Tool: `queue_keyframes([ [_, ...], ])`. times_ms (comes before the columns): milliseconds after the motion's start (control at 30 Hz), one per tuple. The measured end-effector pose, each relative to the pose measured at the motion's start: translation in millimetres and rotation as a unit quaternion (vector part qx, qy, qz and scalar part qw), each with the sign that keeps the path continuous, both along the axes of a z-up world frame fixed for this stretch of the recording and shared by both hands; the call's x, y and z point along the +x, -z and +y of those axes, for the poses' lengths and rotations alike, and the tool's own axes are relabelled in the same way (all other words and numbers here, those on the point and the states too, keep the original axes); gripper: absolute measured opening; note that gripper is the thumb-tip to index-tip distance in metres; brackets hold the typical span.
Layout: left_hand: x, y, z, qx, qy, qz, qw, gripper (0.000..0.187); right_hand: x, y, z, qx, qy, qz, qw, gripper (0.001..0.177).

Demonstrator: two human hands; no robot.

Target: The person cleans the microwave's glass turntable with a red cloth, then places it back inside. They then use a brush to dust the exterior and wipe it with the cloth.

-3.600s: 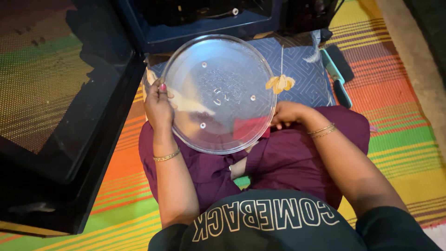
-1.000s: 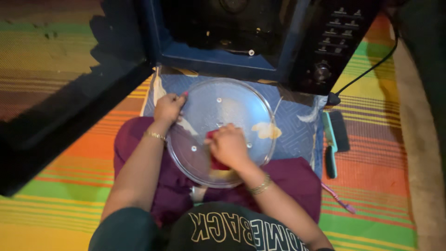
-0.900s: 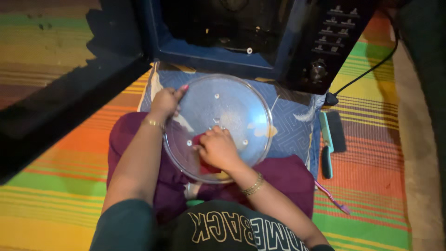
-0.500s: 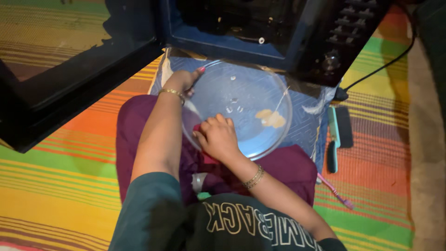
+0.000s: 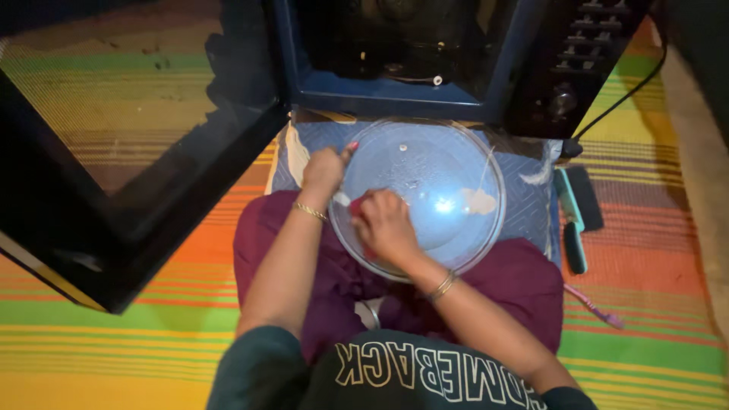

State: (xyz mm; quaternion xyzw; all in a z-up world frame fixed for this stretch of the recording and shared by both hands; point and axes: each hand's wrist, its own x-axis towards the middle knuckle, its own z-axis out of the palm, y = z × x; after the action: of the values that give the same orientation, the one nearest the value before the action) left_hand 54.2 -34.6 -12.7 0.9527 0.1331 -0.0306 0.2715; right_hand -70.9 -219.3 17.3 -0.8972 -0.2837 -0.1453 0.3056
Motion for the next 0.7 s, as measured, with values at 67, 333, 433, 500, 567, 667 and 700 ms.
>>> queue_keyframes([
  [67, -6, 6, -2, 0.015, -0.006, -0.006, 1.0, 0.068, 19, 8, -2, 0.007, 0.058, -0.027, 0.998, 0.033],
  [333, -33, 20, 0, -0.018, 0.034, -0.029, 0.999, 0.05, 83, 44, -88, -0.047, 0.323, -0.032, 0.945, 0.035],
  [433, -37, 8, 10, -0.017, 0.079, -0.004, 0.997, 0.05, 89, 53, -116, -0.051, 0.393, -0.032, 0.918, 0.034],
  [500, -44, -4, 18, -0.01, 0.111, 0.025, 0.993, 0.05, 84, 58, -123, -0.048, 0.408, -0.009, 0.912, 0.033],
  [567, -51, -17, 34, -0.044, 0.122, 0.154, 0.98, 0.05, 79, 62, -119, -0.095, 0.384, -0.022, 0.918, 0.037],
  [667, -57, -33, 55, -0.051, 0.168, 0.239, 0.955, 0.054, 66, 60, -98, -0.117, 0.347, -0.032, 0.93, 0.059],
  [700, -59, -35, 59, -0.048, 0.189, 0.25, 0.948, 0.056, 58, 58, -87, -0.117, 0.334, -0.034, 0.935, 0.069],
])
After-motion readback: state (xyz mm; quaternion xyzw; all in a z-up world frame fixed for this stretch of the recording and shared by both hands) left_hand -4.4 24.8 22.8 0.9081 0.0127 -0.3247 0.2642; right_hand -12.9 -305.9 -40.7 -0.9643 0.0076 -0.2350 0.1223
